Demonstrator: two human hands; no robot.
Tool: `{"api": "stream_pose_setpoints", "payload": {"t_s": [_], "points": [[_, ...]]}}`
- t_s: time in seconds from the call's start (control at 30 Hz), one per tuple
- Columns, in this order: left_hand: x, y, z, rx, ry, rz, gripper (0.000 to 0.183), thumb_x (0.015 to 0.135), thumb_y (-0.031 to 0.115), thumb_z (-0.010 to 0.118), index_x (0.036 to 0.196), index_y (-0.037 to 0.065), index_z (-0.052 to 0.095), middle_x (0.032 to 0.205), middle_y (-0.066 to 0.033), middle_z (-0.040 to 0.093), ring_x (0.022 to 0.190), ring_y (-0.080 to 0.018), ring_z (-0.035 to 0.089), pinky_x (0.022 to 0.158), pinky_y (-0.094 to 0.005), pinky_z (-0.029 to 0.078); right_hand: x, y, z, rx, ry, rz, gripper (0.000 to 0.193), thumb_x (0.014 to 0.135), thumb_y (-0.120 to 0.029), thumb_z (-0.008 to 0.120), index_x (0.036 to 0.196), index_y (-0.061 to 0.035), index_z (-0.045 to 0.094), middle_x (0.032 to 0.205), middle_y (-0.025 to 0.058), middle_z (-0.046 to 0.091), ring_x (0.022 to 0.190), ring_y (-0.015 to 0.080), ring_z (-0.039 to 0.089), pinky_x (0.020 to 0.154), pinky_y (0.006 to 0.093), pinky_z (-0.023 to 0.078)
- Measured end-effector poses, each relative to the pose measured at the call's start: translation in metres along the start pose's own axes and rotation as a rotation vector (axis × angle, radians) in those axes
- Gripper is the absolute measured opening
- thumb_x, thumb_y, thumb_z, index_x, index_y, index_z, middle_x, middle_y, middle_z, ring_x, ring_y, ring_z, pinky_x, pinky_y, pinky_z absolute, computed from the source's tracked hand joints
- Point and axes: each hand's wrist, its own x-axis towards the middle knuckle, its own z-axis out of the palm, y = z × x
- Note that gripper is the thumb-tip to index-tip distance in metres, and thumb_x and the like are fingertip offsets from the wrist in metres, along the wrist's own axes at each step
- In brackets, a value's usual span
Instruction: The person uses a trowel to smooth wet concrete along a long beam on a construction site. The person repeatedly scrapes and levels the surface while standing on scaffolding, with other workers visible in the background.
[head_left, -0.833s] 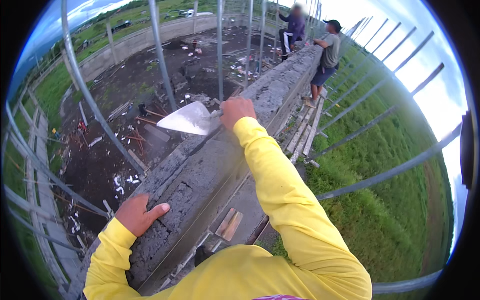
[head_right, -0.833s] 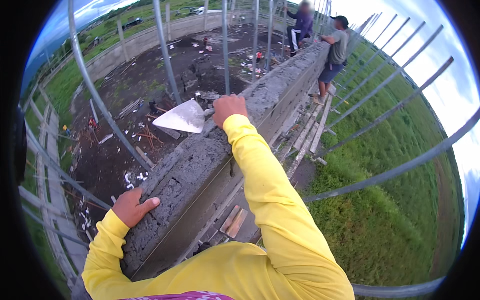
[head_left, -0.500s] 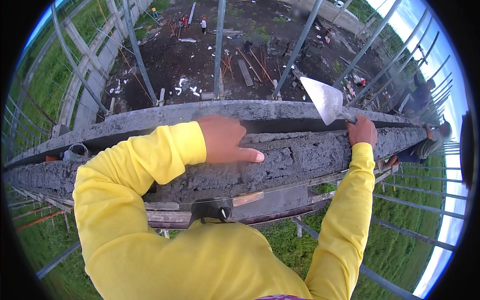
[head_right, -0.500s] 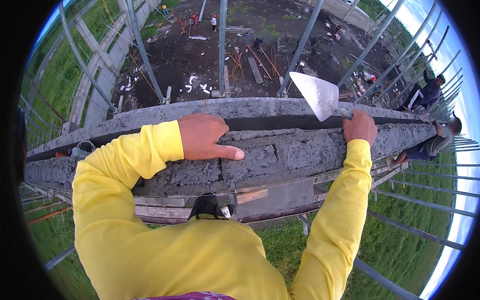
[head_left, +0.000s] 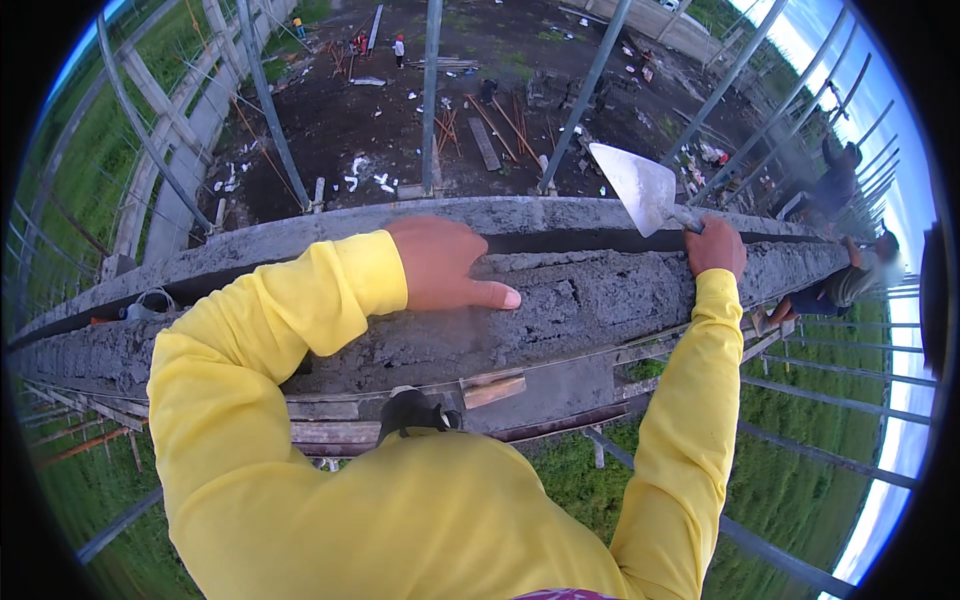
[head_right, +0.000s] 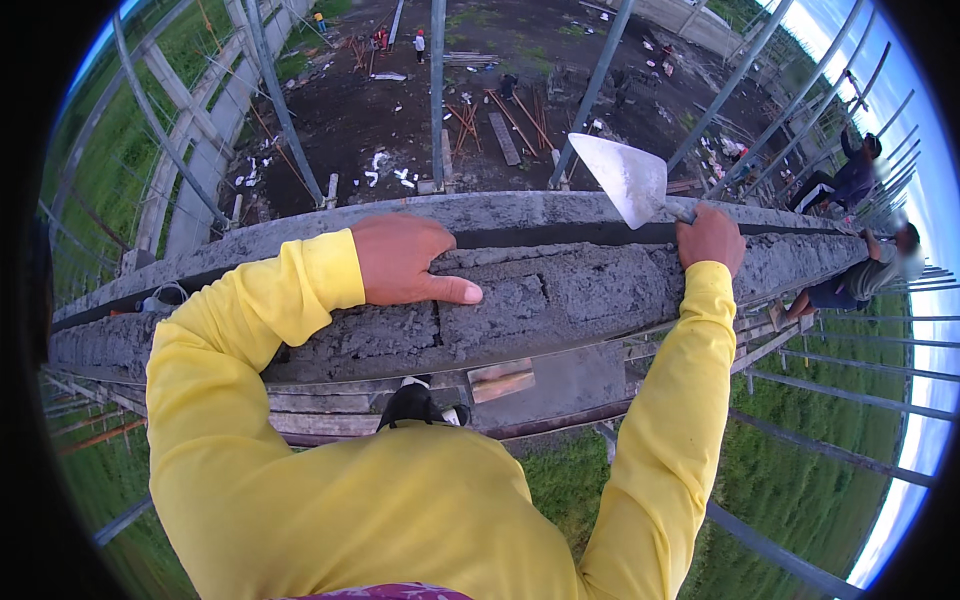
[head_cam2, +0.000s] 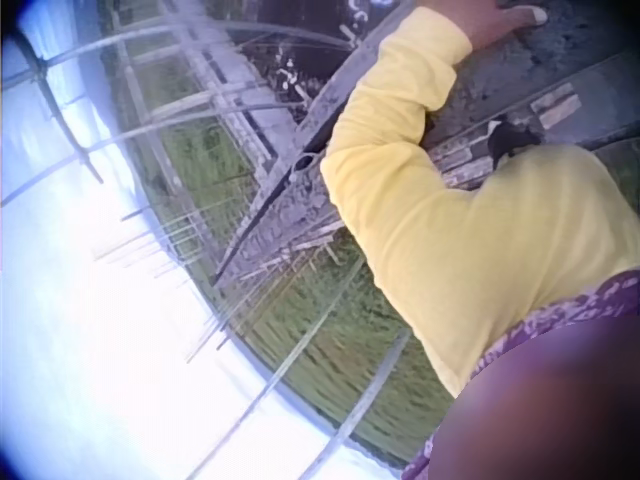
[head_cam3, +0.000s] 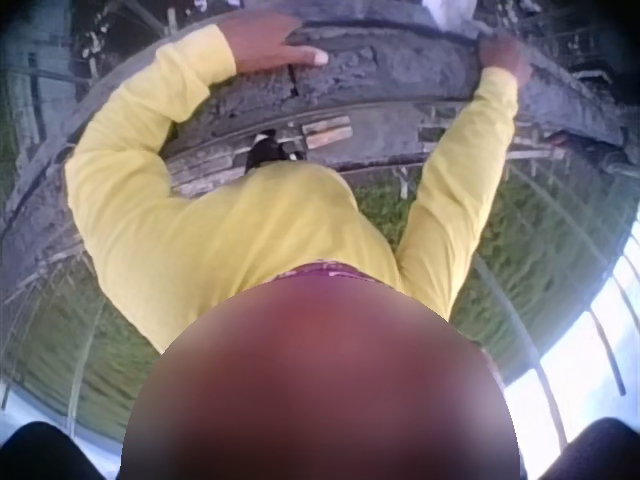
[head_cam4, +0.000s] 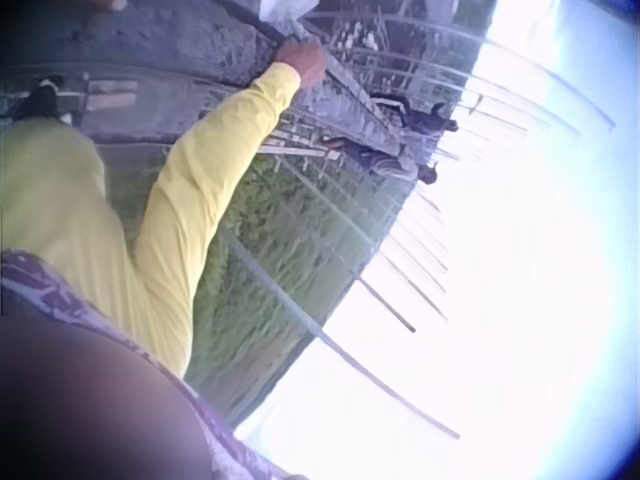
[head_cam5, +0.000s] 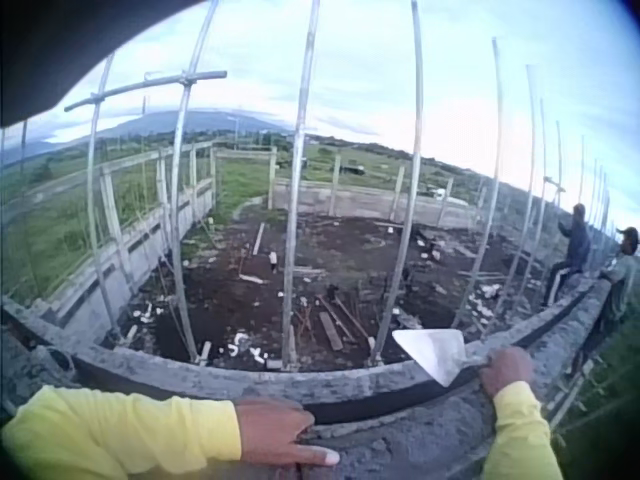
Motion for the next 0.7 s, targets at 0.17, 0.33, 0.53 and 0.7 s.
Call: {"api": "stream_pose_setpoints", "payload": {"t_s": [0.17,0.33,0.53,0.7], "points": [[0.0005,0.0021,-0.0016,0.032,-0.013,-0.010,0.093,0.102,0.083,0.057,0.112,-0.007,0.075,0.108,-0.0262,0.072,0.105,-0.0463,0.071,0.096,-0.0561,0.055,0.0021,0.0009,0.0021,0.003,0.008,-0.010,0.032,0.097,-0.036,0.075,0.118,-0.0138,0.083,0.125,0.0154,0.081,0.121,0.0396,0.075,0.103,0.0543,0.059],[0.0016,0.0024,-0.0016,0.030,-0.006,-0.010,0.091,0.100,0.082,0.058,0.114,-0.006,0.077,0.116,-0.0279,0.075,0.113,-0.0451,0.072,0.101,-0.0560,0.054,-0.0020,0.0013,0.0022,0.018,0.027,-0.007,0.031,0.096,-0.034,0.075,0.118,-0.0126,0.083,0.124,0.0149,0.081,0.120,0.0391,0.075,0.103,0.0546,0.059],[0.0000,-0.0010,0.0018,0.010,-0.016,-0.014,0.088,0.101,0.080,0.059,0.114,-0.005,0.077,0.116,-0.0279,0.075,0.114,-0.0467,0.072,0.100,-0.0566,0.055,-0.0017,-0.0004,0.0047,0.027,0.009,0.000,0.029,0.095,-0.034,0.076,0.112,-0.0118,0.084,0.123,0.0142,0.081,0.119,0.0396,0.075,0.104,0.0541,0.058],[0.0011,0.0003,-0.0008,0.006,0.002,0.065,0.093,0.102,0.084,0.056,0.122,-0.006,0.075,0.118,-0.0286,0.075,0.116,-0.0483,0.071,0.103,-0.0562,0.054,-0.0017,0.0028,0.0080,0.005,0.046,-0.002,0.025,0.093,-0.030,0.077,0.111,-0.0144,0.084,0.123,0.0112,0.081,0.121,0.0366,0.074,0.102,0.0544,0.057]]}}
